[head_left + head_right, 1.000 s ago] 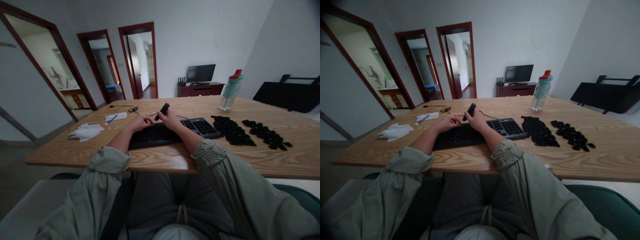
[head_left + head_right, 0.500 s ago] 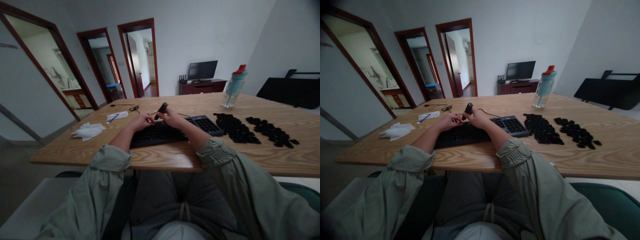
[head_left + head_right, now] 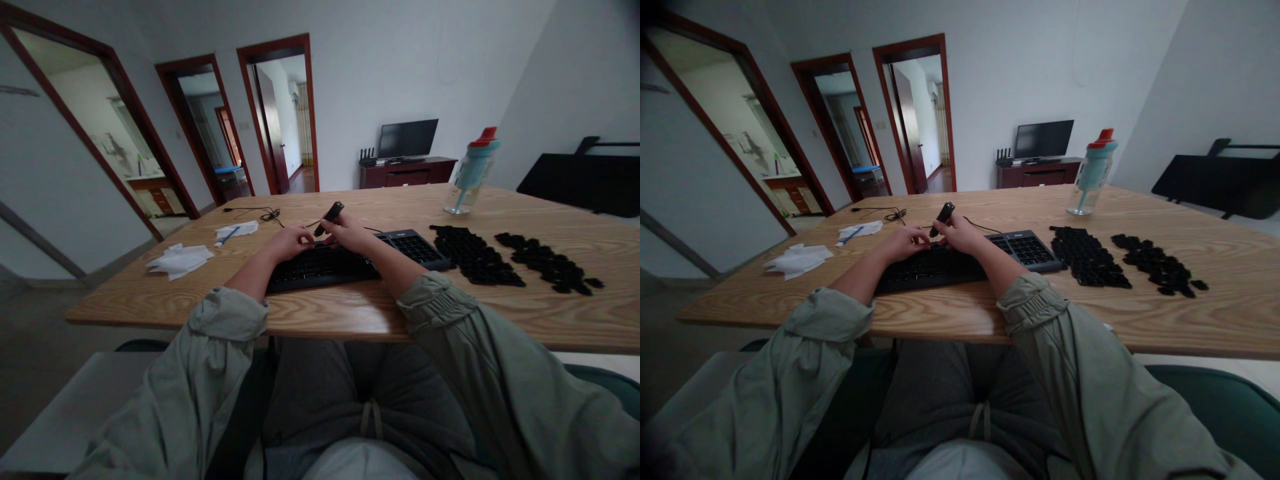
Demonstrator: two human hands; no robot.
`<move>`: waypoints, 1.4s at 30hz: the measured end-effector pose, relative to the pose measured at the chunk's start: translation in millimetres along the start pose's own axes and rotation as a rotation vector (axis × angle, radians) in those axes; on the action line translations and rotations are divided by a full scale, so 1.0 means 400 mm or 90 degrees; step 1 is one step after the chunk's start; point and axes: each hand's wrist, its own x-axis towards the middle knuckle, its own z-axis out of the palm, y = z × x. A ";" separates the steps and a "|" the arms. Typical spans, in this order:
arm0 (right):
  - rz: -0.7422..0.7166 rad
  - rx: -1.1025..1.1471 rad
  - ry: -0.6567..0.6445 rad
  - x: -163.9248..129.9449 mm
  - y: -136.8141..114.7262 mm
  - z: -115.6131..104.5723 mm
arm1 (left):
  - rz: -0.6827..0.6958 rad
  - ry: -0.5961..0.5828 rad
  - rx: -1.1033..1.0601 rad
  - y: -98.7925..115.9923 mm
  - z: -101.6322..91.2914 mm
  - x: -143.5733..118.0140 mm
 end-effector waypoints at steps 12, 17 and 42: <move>0.021 0.101 -0.043 -0.018 -0.025 0.002 | -0.050 0.000 -0.028 -0.003 -0.003 -0.003; 0.044 0.159 -0.043 -0.014 -0.018 0.006 | -0.101 0.043 -0.009 0.017 -0.003 -0.006; -0.061 -0.360 -0.011 0.021 0.039 -0.015 | -0.128 0.081 0.179 0.011 0.010 0.037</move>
